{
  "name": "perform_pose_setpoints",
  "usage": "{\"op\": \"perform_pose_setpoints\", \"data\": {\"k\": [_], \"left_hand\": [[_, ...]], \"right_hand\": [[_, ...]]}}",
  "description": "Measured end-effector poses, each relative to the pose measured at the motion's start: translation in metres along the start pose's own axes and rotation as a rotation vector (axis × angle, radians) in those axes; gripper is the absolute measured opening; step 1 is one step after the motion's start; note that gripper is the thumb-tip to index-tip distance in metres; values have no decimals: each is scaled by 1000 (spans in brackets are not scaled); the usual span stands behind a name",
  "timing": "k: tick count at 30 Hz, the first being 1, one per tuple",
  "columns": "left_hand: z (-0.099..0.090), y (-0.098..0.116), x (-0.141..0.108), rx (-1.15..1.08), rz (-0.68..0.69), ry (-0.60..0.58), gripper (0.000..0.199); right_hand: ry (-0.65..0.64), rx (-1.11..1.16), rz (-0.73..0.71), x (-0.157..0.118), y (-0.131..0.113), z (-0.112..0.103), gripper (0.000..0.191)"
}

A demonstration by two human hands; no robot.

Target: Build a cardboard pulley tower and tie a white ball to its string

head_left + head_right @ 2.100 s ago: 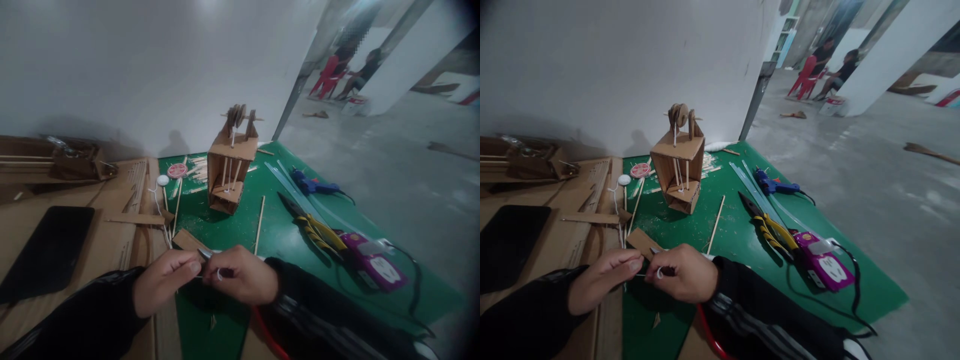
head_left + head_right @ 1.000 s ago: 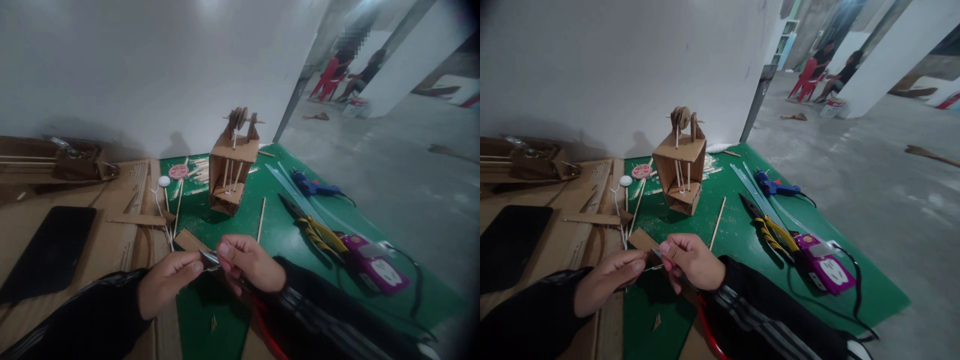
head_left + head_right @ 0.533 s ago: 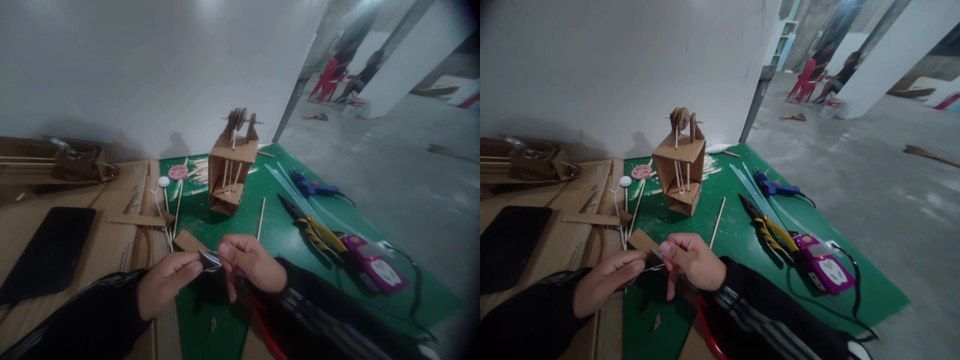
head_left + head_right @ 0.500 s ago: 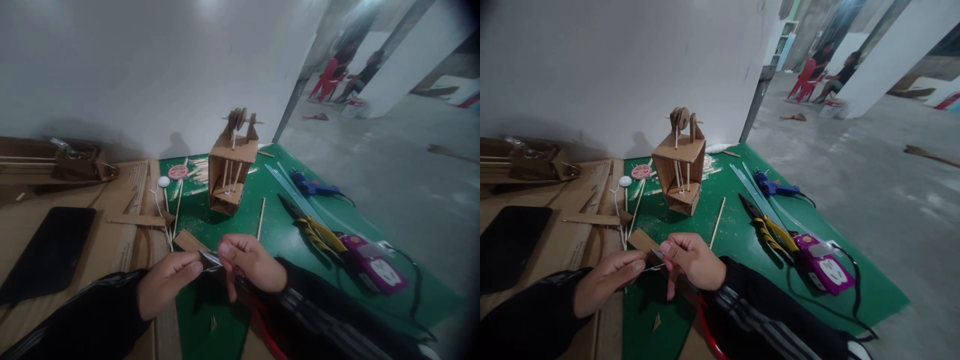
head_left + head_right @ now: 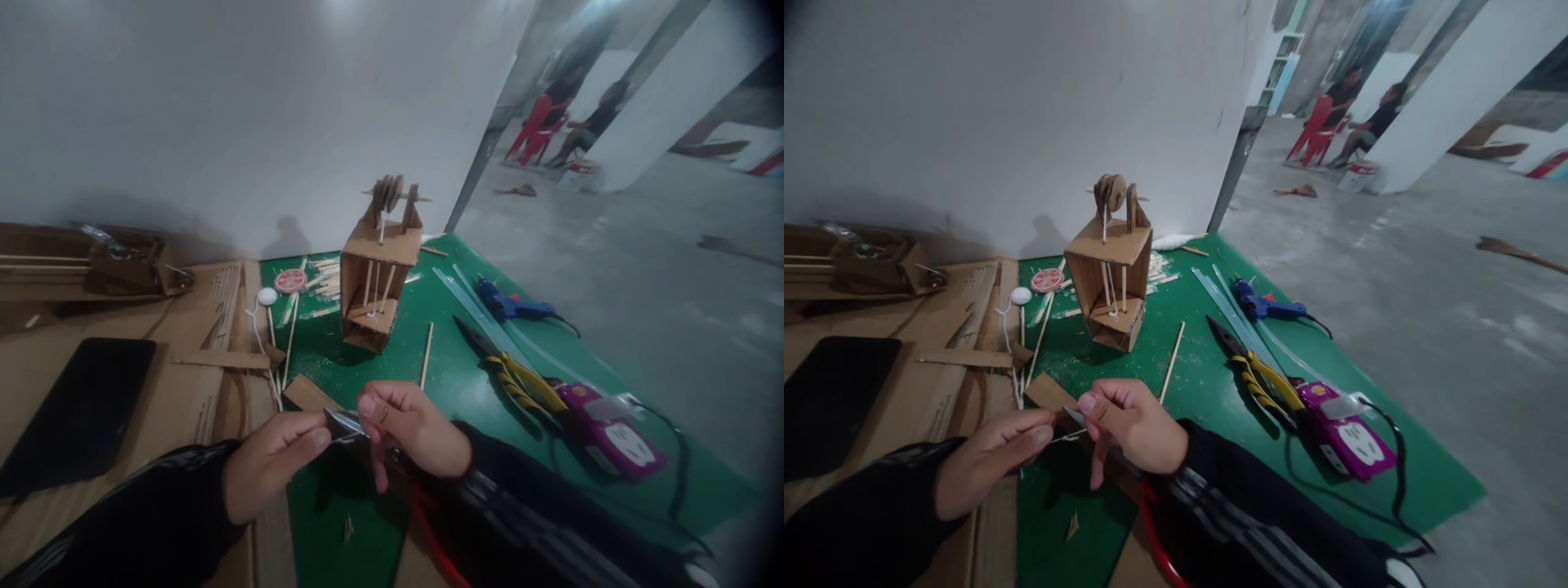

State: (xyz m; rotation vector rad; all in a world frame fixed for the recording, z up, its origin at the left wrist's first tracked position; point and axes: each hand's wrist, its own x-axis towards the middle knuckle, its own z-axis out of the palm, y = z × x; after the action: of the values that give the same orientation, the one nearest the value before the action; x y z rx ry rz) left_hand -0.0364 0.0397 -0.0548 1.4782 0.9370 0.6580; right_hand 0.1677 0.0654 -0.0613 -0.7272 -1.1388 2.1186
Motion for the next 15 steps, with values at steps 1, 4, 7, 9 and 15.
{"op": "perform_pose_setpoints", "data": {"k": [1, 4, 7, 9, 15], "left_hand": [[0, 1, 0, -3, -1, 5, 37], [1, 1, 0, -17, -7, 12, 36], [2, 1, 0, -21, -7, 1, 35], [1, 1, 0, -12, 4, 4, 36], [0, -3, 1, 104, 42, 8, 37]], "right_hand": [[2, -3, 3, 0, 0, 0, 41], [8, -5, 2, 0, 0, 0, 42], [13, 0, -4, 0, 0, -1, 42], [15, 0, 6, 0, 0, -1, 43], [16, -18, 17, 1, 1, -2, 43]]}}
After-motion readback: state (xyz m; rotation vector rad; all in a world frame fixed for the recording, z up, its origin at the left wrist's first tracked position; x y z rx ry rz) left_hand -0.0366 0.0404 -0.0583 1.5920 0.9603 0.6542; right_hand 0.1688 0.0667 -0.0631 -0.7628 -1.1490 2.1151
